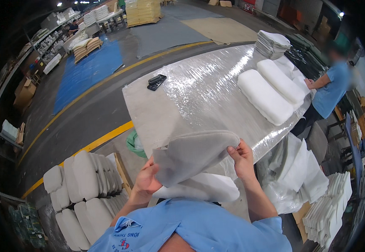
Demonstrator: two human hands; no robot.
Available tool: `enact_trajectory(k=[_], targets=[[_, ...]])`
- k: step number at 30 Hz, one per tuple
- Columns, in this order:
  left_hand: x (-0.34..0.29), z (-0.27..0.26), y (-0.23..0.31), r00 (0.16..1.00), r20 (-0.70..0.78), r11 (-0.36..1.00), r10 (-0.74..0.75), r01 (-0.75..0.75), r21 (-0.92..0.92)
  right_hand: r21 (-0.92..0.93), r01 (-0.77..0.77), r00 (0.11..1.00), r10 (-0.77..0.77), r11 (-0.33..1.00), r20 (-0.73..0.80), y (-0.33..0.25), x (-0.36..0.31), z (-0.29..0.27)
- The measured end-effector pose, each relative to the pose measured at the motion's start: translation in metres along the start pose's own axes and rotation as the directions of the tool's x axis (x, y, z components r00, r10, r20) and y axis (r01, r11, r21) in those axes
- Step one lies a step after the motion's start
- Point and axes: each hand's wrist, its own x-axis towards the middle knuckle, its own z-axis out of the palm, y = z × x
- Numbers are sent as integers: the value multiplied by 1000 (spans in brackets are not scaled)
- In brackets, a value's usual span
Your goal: The person inserts white foam cushions into gray fabric covers at a factory workbench. The person repeatedly picks up a foam cushion, slides it into a cover, adjusts the fit, and places the finished unit on a stack. A coworker across the table performs similar stuffing and stacking actions.
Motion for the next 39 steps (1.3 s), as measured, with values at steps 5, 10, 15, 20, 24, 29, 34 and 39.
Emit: enact_trajectory(k=[5, 10, 15, 20, 24, 29, 34, 39], targets=[[0, -3, -13, 985, 148, 983, 93, -67, -173, 40, 0, 1000, 0, 999, -12, 6, -11, -10], [-14, -23, -34, 979, 94, 953, -182, 199, -229, 84, -26, 999, 28, 996, -25, 14, -19, -10], [-10, -6, -37, 960, -3, 958, -280, 280, -66, 160, -8, 1000, 10, 987, -14, 14, -19, 1], [8, 16, -30, 970, -23, 963, -241, 236, -126, 172, 0, 1000, -5, 985, 30, 18, -18, -1], [17, 31, -23, 965, 11, 957, -263, 262, -121, -5, -145, 989, 145, 989, 29, 39, -23, -11], [4, 33, -8, 959, 103, 950, -265, 278, -140, -154, -67, 997, 60, 986, -50, 17, -30, -27], [-33, -1, -7, 978, 91, 931, -190, 208, -300, -559, 298, 952, -196, 774, 236, -113, -23, -21], [-59, -2, -30, 991, 49, 896, -122, 131, -424, -701, 562, 703, 192, 440, 685, -214, 0, 50]])
